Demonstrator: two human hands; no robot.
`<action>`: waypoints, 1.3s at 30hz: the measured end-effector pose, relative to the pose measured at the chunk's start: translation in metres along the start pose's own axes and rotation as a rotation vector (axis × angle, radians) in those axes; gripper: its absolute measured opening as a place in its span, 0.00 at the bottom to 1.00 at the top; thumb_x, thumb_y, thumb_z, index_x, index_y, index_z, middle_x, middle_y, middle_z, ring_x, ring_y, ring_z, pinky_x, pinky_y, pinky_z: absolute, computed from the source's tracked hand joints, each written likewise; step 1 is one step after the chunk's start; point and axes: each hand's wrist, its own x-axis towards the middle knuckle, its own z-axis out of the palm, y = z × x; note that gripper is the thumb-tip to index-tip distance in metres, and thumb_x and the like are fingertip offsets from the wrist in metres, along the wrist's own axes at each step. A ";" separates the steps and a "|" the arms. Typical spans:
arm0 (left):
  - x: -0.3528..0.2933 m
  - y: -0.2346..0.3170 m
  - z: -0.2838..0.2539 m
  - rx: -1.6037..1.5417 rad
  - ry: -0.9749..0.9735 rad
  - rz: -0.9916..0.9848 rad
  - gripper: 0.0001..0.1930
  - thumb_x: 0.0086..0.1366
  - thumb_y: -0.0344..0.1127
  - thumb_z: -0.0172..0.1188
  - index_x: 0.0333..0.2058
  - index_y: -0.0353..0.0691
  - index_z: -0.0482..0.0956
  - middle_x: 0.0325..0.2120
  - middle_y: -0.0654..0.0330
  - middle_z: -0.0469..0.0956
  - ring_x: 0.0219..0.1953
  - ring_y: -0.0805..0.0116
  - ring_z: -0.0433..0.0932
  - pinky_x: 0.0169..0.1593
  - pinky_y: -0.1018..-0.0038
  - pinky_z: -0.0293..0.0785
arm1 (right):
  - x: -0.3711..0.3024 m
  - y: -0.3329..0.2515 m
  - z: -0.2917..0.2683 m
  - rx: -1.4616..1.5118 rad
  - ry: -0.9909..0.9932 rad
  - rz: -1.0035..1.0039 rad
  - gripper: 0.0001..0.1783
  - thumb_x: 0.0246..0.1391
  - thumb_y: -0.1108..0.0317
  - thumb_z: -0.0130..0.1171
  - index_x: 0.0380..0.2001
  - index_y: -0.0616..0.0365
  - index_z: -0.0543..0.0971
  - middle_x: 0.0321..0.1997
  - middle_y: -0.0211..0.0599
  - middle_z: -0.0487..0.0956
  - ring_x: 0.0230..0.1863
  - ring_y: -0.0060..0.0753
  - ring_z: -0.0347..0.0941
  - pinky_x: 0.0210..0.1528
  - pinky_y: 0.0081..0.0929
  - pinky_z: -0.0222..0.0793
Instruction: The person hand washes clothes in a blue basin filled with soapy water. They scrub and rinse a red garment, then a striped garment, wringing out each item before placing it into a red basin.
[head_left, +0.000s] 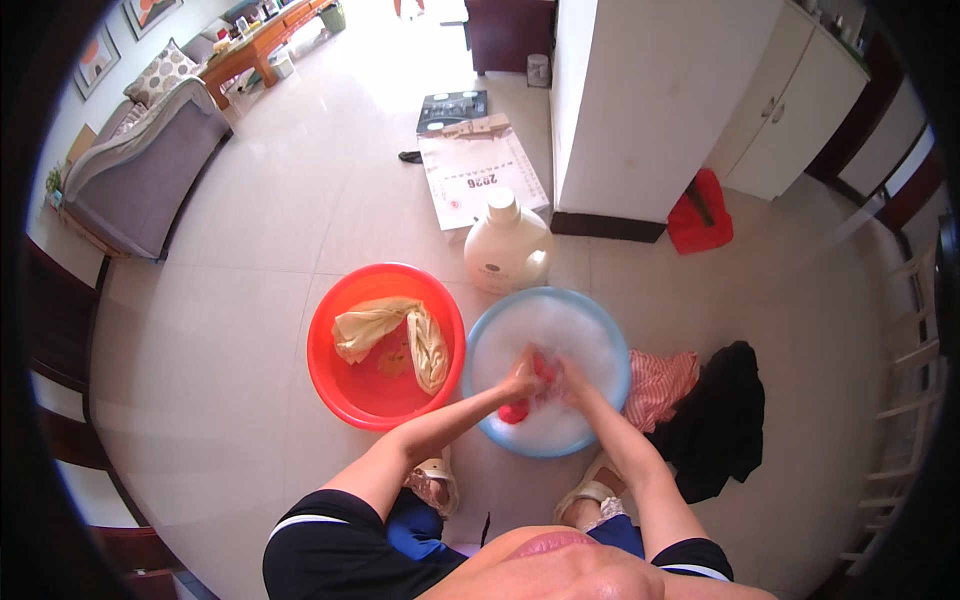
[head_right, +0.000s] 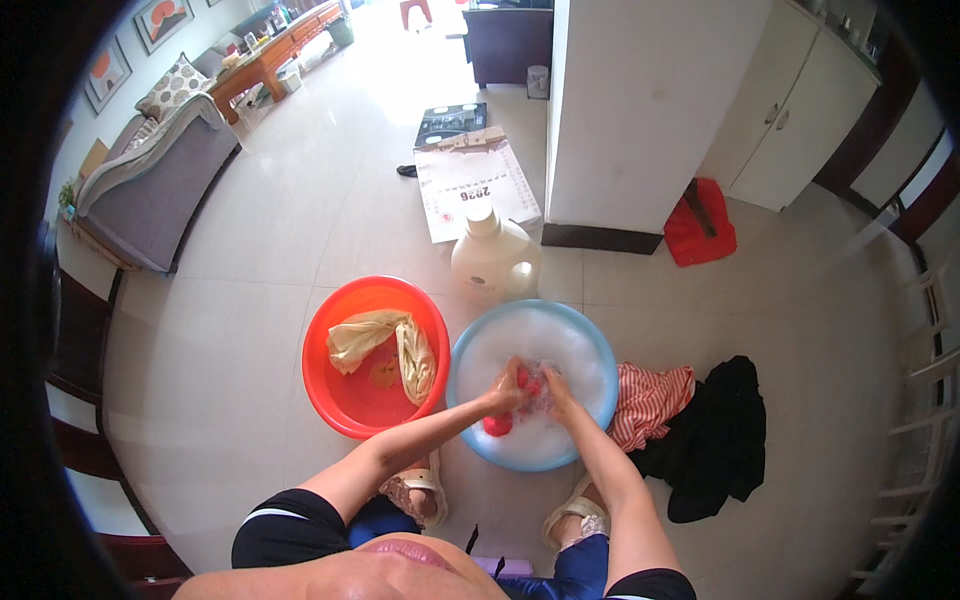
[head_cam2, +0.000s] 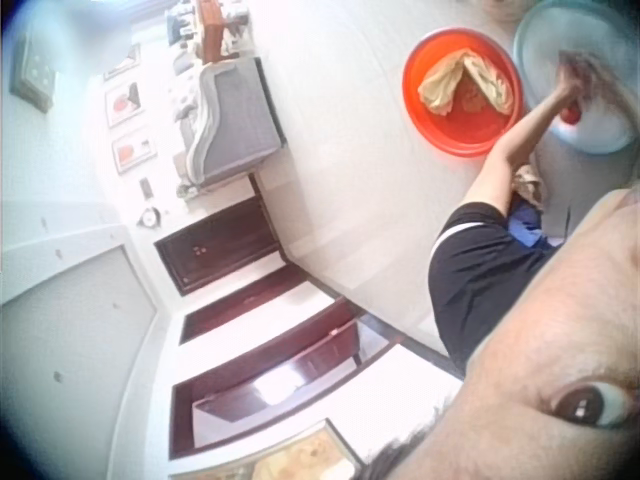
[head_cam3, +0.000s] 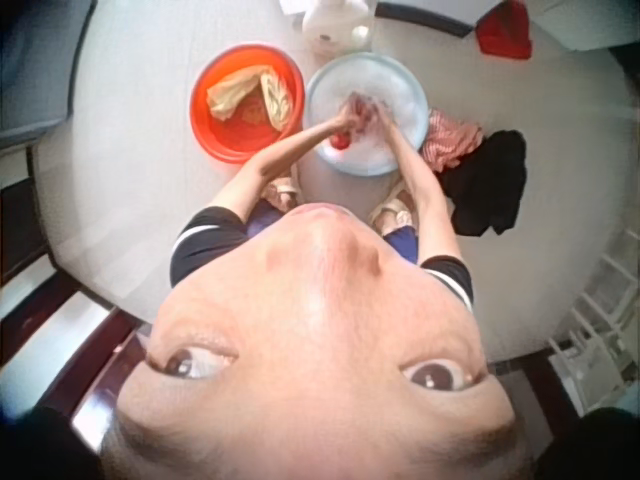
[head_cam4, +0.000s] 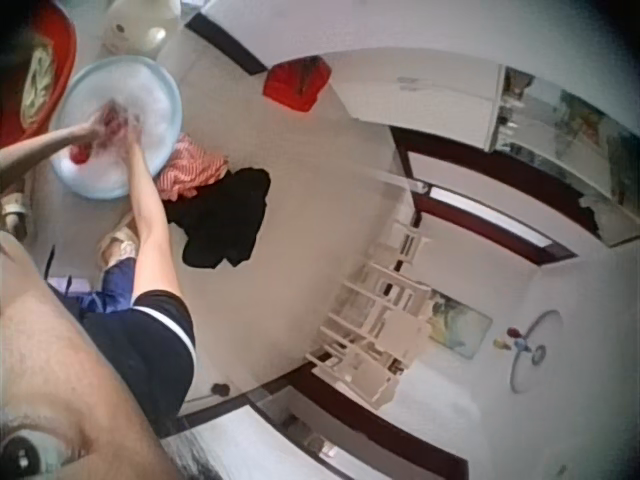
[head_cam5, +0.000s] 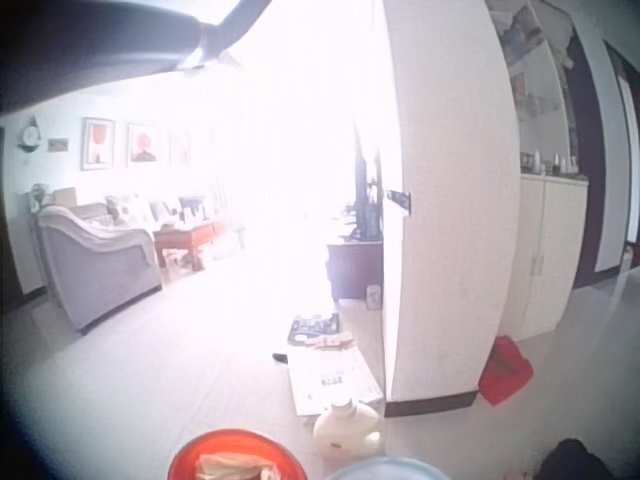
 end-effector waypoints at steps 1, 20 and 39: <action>-0.006 0.004 0.002 -0.002 -0.024 0.046 0.21 0.45 0.33 0.66 0.40 0.37 0.72 0.39 0.44 0.72 0.43 0.45 0.71 0.49 0.61 0.69 | -0.021 -0.014 0.009 -0.045 -0.100 0.123 0.21 0.59 0.48 0.48 0.39 0.54 0.77 0.40 0.38 0.78 0.42 0.43 0.75 0.41 0.38 0.73; -0.034 0.050 0.012 0.582 0.102 0.873 0.11 0.52 0.41 0.62 0.27 0.41 0.73 0.25 0.54 0.73 0.26 0.59 0.77 0.23 0.63 0.70 | 0.047 0.033 -0.028 0.287 -0.329 -0.103 0.17 0.58 0.57 0.48 0.45 0.55 0.71 0.41 0.41 0.76 0.41 0.39 0.74 0.43 0.39 0.72; 0.030 0.005 -0.009 0.146 -0.225 -0.127 0.19 0.59 0.50 0.58 0.27 0.37 0.78 0.29 0.51 0.79 0.29 0.59 0.78 0.36 0.65 0.73 | 0.018 0.026 -0.019 0.240 -0.042 0.039 0.19 0.56 0.55 0.53 0.44 0.56 0.71 0.41 0.43 0.76 0.40 0.43 0.75 0.41 0.46 0.72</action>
